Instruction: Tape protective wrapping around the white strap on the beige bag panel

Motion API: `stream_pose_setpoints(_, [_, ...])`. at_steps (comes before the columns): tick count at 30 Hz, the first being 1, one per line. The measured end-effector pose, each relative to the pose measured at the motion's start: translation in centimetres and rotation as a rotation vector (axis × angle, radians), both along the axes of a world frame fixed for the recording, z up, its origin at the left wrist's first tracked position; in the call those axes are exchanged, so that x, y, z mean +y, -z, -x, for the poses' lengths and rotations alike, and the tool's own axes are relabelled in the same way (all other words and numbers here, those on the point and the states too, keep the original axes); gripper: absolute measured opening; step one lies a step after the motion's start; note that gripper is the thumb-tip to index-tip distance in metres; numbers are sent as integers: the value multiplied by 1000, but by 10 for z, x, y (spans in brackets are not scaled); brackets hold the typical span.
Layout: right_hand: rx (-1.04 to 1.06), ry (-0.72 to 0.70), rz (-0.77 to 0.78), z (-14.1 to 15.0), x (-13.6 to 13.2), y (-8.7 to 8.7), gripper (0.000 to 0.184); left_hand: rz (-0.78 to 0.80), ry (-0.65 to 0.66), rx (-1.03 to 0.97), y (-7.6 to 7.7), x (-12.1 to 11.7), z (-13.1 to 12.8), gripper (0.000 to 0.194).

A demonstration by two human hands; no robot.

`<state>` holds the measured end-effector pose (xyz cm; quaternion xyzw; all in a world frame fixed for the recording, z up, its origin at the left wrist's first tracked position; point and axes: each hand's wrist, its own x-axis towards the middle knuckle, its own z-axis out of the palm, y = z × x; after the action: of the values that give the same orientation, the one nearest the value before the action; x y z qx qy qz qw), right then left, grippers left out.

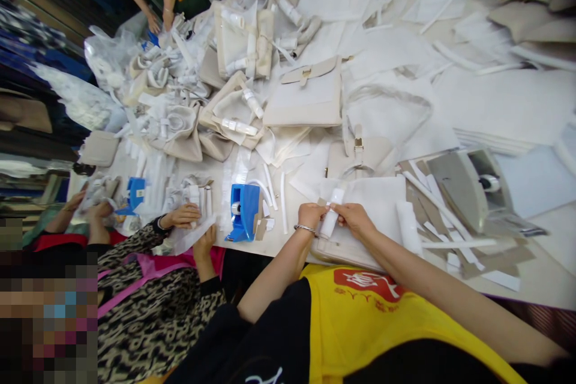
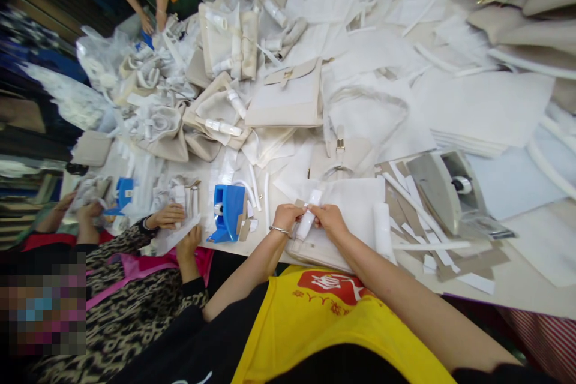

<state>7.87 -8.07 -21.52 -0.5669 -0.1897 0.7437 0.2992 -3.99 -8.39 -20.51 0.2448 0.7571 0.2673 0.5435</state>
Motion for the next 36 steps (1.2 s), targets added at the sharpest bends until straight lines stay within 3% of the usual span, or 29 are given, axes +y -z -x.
stream_pose_setpoints(4, [-110,-135,72,-12,11,-2,27,20,33,-14,-1,7,1,28])
stream_pose_setpoints(10, [-105,-172,61,-16,15,-5,16,31,118,90,0,10,2,29])
stream_pose_setpoints(16, [-270,-131,12,-4,12,4,17,-91,355,575,-17,5,-14,21])
stream_pose_setpoints(21, [-274,-92,-4,0,11,10,18,-329,722,1070,-25,-11,-28,22])
stream_pose_setpoints(30, [-132,10,69,-3,12,1,21,-368,997,1104,-35,-18,-40,15])
stream_pose_setpoints(36, [32,-4,145,-16,16,-2,21,-423,1136,1132,-40,-24,-46,19])
